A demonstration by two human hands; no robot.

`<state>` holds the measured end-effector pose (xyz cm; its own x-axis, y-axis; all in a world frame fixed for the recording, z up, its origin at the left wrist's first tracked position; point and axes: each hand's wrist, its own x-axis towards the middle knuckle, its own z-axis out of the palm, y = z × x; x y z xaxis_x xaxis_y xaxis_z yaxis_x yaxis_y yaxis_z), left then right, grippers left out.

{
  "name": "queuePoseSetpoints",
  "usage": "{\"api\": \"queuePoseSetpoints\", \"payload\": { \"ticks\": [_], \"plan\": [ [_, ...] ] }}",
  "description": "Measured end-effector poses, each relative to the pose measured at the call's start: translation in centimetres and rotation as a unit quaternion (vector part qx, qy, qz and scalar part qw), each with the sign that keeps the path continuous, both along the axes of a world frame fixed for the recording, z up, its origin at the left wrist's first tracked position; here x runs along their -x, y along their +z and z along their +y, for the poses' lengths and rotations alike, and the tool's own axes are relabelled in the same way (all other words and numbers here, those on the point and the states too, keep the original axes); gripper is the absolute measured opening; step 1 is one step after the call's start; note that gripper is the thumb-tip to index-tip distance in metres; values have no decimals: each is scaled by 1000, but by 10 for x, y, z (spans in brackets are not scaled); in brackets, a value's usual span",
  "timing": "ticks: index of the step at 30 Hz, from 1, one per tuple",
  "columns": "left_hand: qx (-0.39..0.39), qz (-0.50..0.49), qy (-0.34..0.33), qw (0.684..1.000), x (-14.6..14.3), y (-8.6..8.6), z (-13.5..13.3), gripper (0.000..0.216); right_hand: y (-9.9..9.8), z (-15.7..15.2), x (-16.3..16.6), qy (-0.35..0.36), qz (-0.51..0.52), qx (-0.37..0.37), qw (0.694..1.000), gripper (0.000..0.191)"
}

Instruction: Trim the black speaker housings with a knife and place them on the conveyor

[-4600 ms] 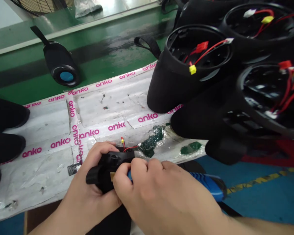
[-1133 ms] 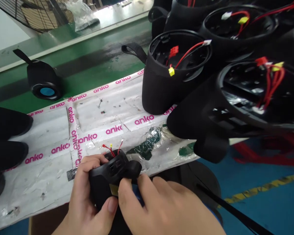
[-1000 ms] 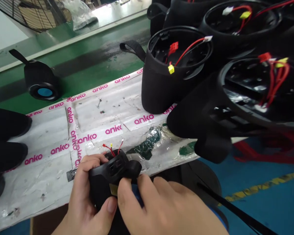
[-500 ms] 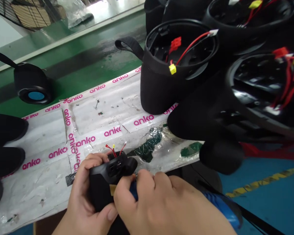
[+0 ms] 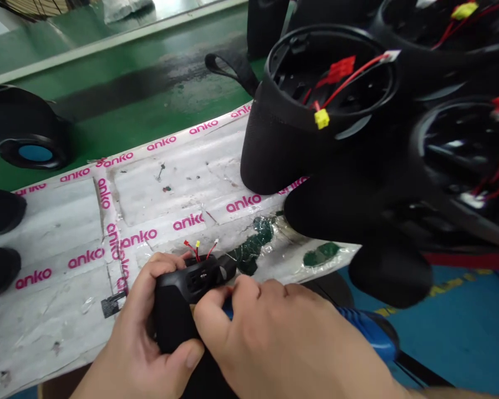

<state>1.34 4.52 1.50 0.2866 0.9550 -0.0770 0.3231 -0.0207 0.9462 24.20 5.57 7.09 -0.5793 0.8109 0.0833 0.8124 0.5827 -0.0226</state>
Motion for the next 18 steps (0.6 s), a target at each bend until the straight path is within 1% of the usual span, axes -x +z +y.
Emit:
{"api": "queuePoseSetpoints", "payload": {
  "ticks": [2,4,7,10,14,18],
  "plan": [
    [-10,-8,2,1000,-3,2,5,67,0,1,0,-3,12,11,1000,35],
    [-12,-39,-2,999,-5,3,11,58,-4,1,0,-4,44,25,999,43],
    [2,-70,3,998,-6,2,14,54,-13,-1,-3,5,76,43,996,57],
    [4,-79,2,997,-3,1,14,51,-21,-8,-7,17,89,53,994,68],
    [17,-84,-2,996,0,0,13,50,-26,-14,-9,16,105,46,993,68],
    [13,-85,-7,996,0,0,14,54,-24,-12,-7,3,125,34,992,64]
  ]
}}
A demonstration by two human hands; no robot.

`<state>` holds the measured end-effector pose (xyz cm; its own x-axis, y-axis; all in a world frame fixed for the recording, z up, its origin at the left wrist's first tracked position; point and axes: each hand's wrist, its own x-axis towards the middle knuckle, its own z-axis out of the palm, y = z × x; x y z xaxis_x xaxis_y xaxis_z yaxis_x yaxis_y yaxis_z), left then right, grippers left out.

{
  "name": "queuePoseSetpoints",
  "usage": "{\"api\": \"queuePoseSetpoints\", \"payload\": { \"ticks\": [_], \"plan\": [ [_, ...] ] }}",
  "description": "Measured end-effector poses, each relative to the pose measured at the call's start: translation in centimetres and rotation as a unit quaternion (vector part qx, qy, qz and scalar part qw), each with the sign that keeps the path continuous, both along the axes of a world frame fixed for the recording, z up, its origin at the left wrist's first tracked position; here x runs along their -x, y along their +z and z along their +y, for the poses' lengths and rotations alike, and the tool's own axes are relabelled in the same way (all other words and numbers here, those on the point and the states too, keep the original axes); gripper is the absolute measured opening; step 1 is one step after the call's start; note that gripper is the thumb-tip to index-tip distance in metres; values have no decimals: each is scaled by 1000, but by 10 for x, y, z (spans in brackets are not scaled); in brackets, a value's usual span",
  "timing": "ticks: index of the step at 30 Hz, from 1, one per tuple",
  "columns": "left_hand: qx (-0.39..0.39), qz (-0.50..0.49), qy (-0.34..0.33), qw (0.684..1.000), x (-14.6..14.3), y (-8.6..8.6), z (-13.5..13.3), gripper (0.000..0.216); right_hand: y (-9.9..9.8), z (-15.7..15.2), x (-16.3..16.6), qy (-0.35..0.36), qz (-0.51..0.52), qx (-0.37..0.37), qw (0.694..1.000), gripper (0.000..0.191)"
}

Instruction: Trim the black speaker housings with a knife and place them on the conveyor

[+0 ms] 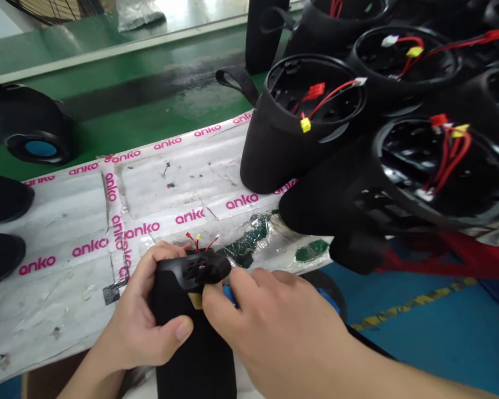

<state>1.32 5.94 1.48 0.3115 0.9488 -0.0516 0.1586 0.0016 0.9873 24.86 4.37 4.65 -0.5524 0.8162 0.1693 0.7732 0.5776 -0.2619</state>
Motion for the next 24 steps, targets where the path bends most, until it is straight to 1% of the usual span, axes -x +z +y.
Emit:
{"api": "queuePoseSetpoints", "payload": {
  "ticks": [2,4,6,8,10,12,15,18,22,24],
  "plan": [
    [-4,1,-1,1000,0,-1,0,57,4,3,1,-5,-1,-6,1000,61],
    [-3,2,-3,1000,0,-1,0,58,10,6,1,5,-13,-6,1000,59],
    [-1,4,-5,1000,0,-1,-1,59,16,8,2,14,-31,2,999,55],
    [2,3,-8,1000,0,0,-1,60,20,9,3,9,-45,7,999,51],
    [8,4,-12,1000,0,1,-1,59,23,8,5,-3,-63,4,998,45],
    [13,5,-17,1000,1,2,-1,59,24,6,7,-8,-88,-17,996,38],
    [1,12,-29,999,2,5,2,61,26,3,9,-10,-125,-36,991,25],
    [4,20,-37,999,2,6,3,60,28,2,7,-14,-146,-26,989,16],
    [35,21,-5,999,-3,4,0,50,30,1,6,-23,-137,-20,990,17],
    [17,24,21,999,-4,3,-4,45,30,1,5,-22,-121,-20,992,18]
  ]
}}
